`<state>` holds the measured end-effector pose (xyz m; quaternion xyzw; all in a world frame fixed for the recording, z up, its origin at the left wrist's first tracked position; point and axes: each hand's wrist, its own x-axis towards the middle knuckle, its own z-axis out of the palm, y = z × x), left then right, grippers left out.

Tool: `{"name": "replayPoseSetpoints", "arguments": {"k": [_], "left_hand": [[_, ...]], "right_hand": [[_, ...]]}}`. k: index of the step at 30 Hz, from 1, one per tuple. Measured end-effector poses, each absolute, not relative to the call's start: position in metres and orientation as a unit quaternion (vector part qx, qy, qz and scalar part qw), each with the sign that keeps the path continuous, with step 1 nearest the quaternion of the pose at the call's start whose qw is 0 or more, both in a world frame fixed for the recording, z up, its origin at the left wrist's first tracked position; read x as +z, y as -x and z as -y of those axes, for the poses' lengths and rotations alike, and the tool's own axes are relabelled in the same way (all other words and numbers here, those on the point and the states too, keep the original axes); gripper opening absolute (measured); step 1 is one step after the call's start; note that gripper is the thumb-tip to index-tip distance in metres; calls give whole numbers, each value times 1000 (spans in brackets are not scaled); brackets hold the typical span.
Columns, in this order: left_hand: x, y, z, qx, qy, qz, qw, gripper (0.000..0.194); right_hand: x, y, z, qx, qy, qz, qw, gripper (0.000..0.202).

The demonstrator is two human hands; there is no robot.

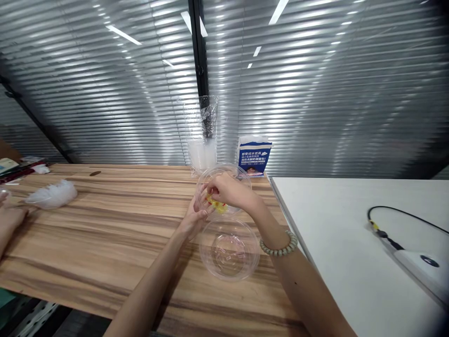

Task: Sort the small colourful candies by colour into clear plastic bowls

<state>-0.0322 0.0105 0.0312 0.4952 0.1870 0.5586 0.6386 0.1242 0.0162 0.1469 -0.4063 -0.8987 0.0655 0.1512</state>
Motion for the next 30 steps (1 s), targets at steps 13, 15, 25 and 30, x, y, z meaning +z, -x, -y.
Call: {"name": "replayPoseSetpoints", "arguments": {"k": [13,15,25,30], "left_hand": [[37,32,-10,572,-479,-206,634,95],[38,32,-10,574,-473,-209,635,96],[35,34,-10,571,-485,-213,627,90],[36,33,-10,573,-483,-216,626,93]], "right_hand": [[143,-129,-22,42,444,885,132,20],[144,-130,-22,40,447,885,125,19],[148,-126,-15,28,439,888,135,27],[144,-124,-20,38,440,890,113,25]]}}
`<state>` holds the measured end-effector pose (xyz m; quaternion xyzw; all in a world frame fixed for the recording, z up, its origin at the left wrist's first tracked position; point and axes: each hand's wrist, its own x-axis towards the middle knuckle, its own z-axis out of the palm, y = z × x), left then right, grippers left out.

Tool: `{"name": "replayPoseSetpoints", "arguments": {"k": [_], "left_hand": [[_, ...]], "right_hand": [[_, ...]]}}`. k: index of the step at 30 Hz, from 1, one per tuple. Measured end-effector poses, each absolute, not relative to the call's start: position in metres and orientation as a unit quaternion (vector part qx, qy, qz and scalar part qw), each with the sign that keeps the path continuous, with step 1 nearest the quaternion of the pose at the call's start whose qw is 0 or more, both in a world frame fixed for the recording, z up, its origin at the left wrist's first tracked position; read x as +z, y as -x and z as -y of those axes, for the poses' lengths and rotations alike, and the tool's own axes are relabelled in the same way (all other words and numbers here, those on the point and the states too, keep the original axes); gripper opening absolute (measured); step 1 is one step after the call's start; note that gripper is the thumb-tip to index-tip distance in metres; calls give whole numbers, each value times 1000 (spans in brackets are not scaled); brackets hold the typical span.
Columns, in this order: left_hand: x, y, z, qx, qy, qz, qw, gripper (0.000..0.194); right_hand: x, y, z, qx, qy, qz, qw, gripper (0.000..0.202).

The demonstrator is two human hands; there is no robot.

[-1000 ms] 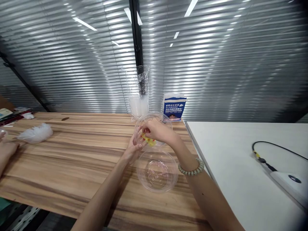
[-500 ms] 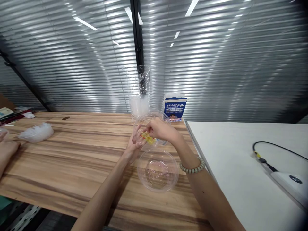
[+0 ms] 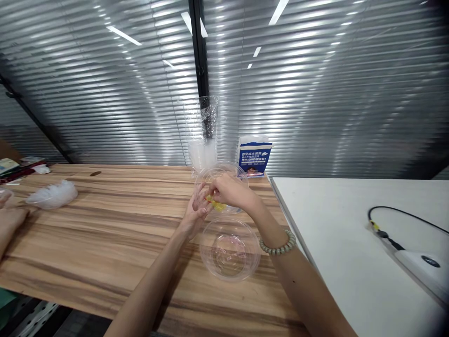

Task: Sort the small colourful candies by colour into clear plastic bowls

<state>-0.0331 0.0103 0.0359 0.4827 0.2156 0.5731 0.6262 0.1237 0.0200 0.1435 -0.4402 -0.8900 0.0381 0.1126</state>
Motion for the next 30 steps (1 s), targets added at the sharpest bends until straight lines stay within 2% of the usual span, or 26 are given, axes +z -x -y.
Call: {"name": "replayPoseSetpoints", "arguments": {"k": [19,30], "left_hand": [[35,34,-11,575,-482,-231,620,96],[37,36,-11,578,-481,-219,622,91]], "right_hand": [[140,-123,-27,16,444,891,95,19],[158,-136,-10,52,395,898,187,12]]}}
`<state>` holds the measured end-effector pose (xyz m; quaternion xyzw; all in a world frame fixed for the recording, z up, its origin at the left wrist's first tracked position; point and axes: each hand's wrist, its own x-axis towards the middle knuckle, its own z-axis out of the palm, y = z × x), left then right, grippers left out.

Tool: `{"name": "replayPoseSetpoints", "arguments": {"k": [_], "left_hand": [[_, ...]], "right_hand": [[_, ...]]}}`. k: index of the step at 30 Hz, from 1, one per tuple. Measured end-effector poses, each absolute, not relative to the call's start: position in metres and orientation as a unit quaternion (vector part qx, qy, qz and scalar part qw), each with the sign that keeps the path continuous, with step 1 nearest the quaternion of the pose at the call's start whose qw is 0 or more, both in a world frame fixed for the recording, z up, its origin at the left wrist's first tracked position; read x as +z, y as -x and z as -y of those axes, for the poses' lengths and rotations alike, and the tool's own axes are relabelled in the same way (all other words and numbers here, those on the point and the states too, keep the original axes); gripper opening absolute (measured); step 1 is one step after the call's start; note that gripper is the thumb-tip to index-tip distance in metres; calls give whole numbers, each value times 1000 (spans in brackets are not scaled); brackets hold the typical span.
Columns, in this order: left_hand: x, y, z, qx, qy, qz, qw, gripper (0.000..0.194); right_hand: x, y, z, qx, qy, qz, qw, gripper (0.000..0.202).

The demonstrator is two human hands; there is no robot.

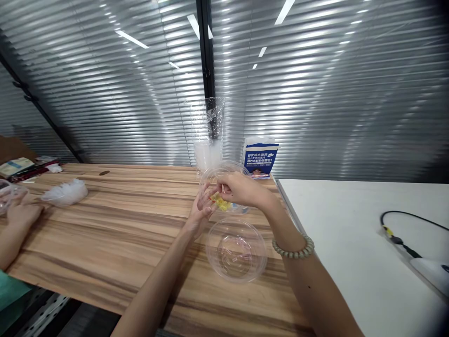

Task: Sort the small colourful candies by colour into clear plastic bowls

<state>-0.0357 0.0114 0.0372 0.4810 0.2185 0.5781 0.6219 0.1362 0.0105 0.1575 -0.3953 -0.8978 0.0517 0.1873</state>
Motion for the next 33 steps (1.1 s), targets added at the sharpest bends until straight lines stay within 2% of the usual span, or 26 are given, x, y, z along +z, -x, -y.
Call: {"name": "replayPoseSetpoints", "arguments": {"k": [4,10,16,33], "left_hand": [[39,34,-11,580,-487,-203,620,91],[39,34,-11,577,-494,-203,618,89],[35,34,-12,575,-491,-206,621,89],[36,33,-11,568,-492,-210,625,86]], "right_hand": [[171,-149,-2,111,361,911,164,10],[181,-160,9,179,382,905,51,21],[166,-146,-4,107,408,903,79,32],[142,-138,-26,76,449,890,35,26]]}}
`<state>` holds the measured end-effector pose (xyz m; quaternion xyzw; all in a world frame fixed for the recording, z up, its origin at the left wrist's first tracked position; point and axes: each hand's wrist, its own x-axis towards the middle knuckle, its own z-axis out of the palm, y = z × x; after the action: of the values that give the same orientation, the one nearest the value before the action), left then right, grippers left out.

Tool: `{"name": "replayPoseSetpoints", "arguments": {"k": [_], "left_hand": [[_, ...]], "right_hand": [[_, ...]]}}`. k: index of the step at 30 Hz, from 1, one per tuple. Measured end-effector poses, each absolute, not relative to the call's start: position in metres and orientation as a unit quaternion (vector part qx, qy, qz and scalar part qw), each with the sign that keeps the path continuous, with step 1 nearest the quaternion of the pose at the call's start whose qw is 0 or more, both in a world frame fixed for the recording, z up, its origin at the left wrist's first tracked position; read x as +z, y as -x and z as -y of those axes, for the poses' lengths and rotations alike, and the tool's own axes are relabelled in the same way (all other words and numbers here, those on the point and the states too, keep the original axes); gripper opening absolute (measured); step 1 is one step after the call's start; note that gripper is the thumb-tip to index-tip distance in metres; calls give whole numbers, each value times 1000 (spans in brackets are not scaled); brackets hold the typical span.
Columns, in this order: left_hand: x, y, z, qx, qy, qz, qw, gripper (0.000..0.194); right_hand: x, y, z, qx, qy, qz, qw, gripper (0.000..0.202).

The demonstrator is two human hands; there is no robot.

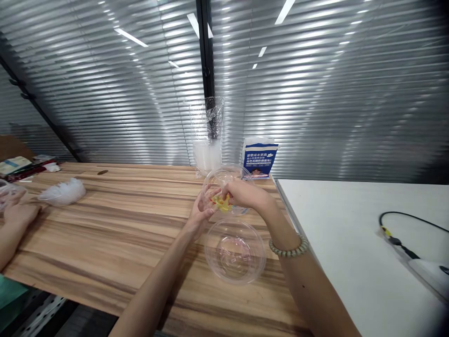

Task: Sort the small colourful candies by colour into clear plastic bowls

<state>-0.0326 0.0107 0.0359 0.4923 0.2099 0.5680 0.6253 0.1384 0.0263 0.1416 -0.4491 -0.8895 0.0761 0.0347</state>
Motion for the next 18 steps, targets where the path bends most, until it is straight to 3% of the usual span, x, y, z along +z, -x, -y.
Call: {"name": "replayPoseSetpoints", "arguments": {"k": [18], "left_hand": [[41,29,-8,573,-474,-228,629,89]], "right_hand": [[137,-137,-31,65,454,888,32,22]]}}
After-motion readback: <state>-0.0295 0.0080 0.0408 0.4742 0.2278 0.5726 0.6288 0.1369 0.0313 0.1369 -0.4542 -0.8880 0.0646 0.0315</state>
